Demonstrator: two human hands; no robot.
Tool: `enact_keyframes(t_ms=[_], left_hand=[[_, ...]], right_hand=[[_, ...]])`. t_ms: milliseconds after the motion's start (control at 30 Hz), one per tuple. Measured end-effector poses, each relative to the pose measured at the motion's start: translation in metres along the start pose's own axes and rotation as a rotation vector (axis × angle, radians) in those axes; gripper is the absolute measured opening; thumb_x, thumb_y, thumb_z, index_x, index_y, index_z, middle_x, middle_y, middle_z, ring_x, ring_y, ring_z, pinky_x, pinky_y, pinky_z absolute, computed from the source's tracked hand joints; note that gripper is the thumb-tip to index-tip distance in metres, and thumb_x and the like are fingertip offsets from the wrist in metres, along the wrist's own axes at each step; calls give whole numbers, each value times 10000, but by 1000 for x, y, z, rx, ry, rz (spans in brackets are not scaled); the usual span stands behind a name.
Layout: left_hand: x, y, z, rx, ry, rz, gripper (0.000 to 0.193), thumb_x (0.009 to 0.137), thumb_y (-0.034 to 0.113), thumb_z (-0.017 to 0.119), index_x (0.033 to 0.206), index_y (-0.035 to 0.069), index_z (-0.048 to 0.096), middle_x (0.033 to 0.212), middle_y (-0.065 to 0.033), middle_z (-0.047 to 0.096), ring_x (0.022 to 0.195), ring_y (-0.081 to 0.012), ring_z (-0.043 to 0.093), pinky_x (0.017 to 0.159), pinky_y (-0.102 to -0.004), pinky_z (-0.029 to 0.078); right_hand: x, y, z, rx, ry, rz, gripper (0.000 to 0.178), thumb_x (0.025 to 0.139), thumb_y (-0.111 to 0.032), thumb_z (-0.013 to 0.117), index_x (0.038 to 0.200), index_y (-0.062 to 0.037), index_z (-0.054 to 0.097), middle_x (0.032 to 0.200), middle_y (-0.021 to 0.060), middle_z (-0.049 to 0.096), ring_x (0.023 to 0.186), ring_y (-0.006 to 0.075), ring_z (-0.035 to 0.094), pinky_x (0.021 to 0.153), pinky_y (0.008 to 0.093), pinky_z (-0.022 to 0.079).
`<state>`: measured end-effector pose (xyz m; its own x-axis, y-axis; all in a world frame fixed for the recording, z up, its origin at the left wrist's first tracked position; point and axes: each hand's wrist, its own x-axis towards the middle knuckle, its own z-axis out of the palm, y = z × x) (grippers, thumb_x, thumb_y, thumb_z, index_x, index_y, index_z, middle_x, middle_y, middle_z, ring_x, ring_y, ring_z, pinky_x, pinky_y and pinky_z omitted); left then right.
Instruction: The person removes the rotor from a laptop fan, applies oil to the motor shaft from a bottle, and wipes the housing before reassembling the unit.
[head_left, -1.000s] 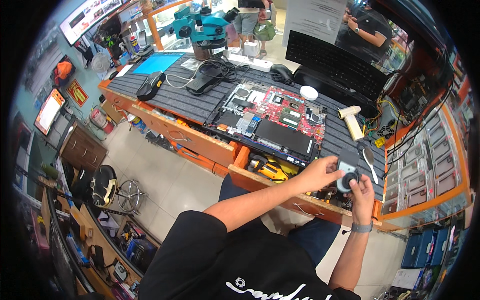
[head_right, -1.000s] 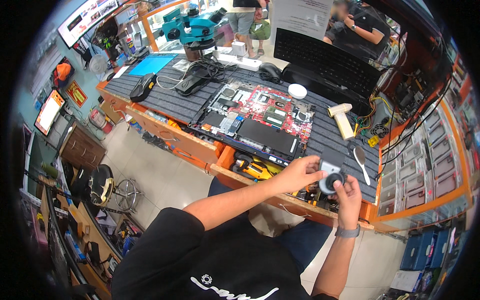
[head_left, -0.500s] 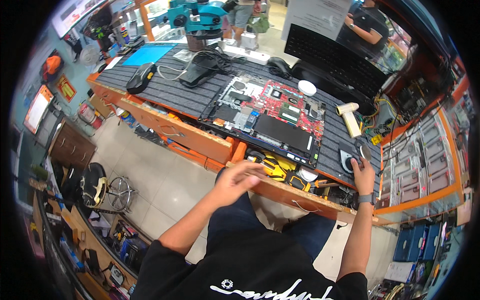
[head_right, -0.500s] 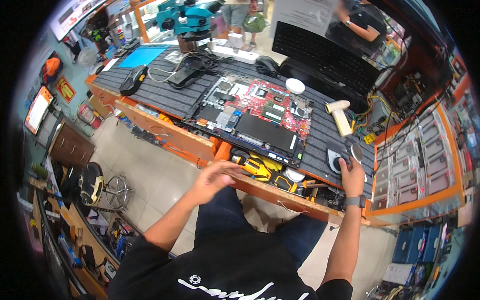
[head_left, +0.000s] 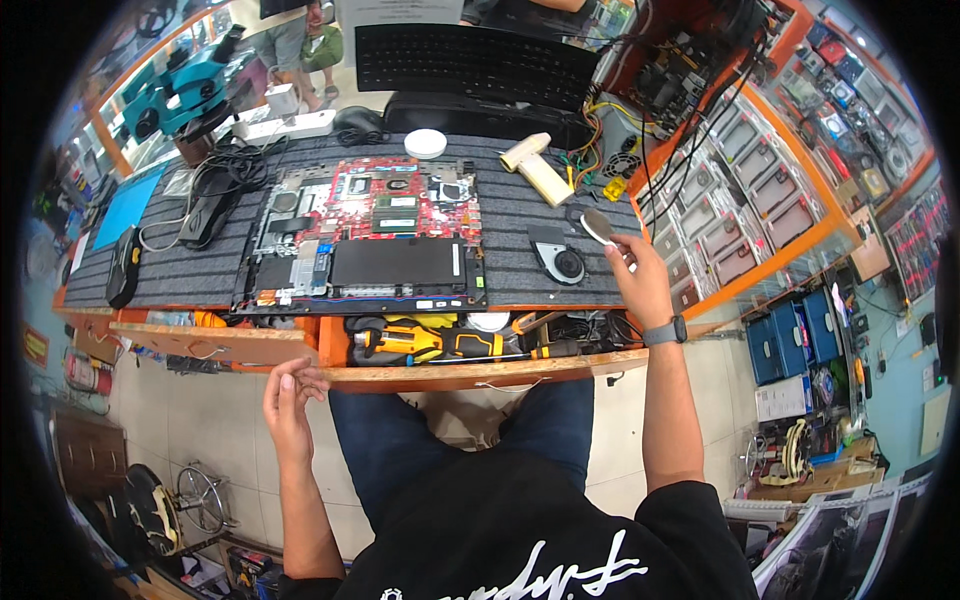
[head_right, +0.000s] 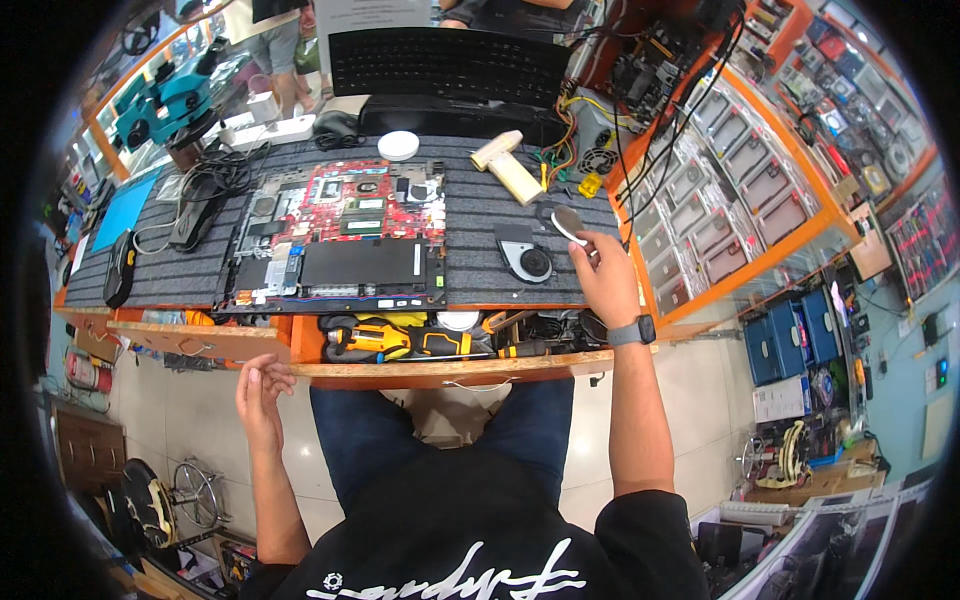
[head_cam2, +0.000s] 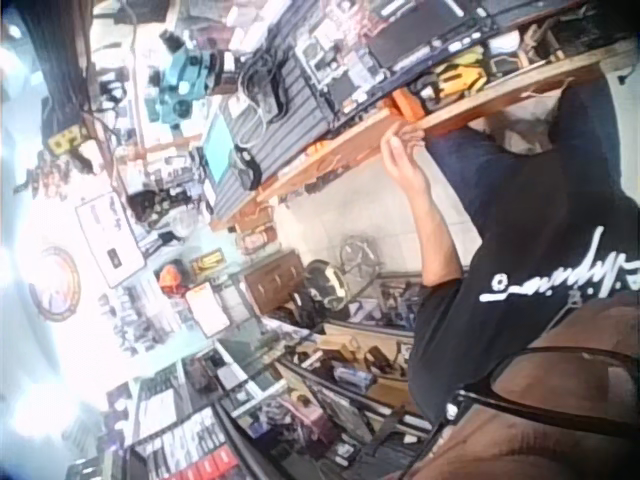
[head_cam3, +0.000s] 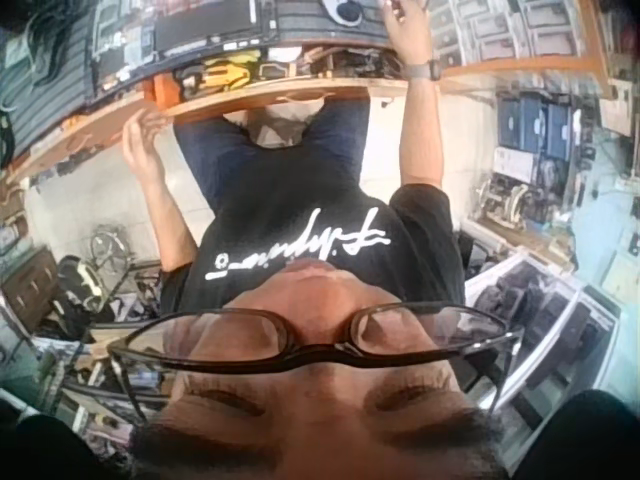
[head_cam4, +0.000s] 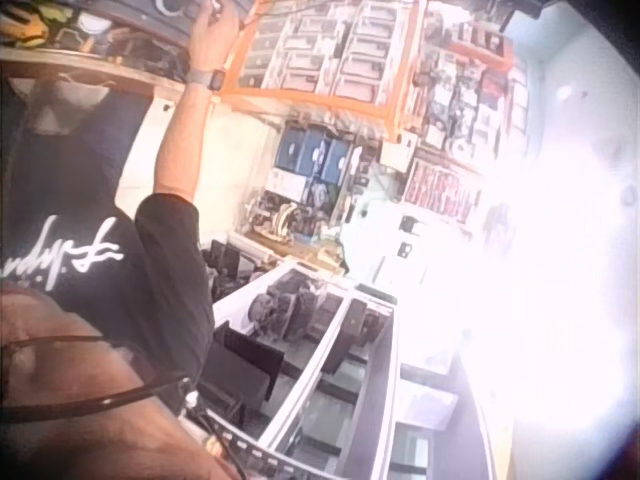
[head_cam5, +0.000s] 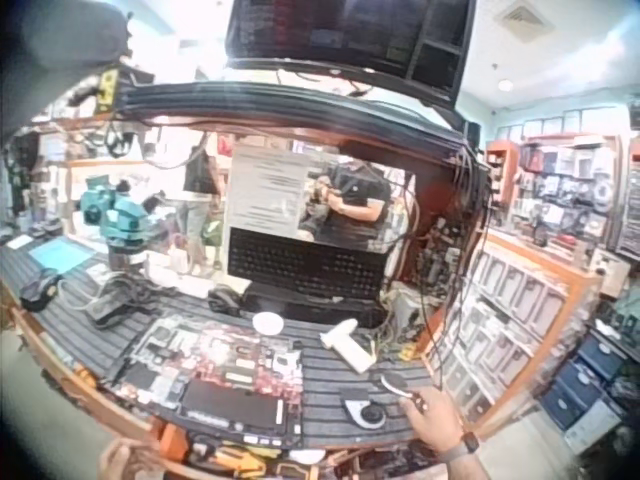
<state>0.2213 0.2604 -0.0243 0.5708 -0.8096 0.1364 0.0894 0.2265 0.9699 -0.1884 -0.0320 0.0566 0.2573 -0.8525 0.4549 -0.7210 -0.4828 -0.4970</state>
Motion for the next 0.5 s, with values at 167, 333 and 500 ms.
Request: enact_keyframes(t_ms=[167, 333, 500], left_hand=[[7, 4, 12, 43, -110, 77, 366, 1041, 287, 478, 1169, -33, 599, 963, -143, 670, 816, -196, 644, 699, -305, 483], [18, 8, 24, 27, -133, 88, 361, 1031, 286, 499, 1166, -33, 599, 964, -145, 671, 795, -194, 641, 698, -307, 483], [23, 13, 54, 26, -200, 68, 374, 1017, 303, 525, 1146, -39, 605, 947, -136, 665, 800, -189, 646, 705, -300, 496]], right_hand=[[15, 50, 4, -305, 88, -140, 306, 888, -198, 702, 1134, -20, 664, 1006, 169, 652, 896, 337, 631, 785, 434, 504], [26, 94, 15, -389, -70, -132, 260, 896, -183, 677, 1091, -13, 664, 984, 176, 665, 942, 364, 643, 799, 474, 505], [32, 95, 11, -332, -32, -178, 167, 952, -158, 604, 990, 2, 632, 909, 178, 665, 861, 365, 651, 746, 477, 499]])
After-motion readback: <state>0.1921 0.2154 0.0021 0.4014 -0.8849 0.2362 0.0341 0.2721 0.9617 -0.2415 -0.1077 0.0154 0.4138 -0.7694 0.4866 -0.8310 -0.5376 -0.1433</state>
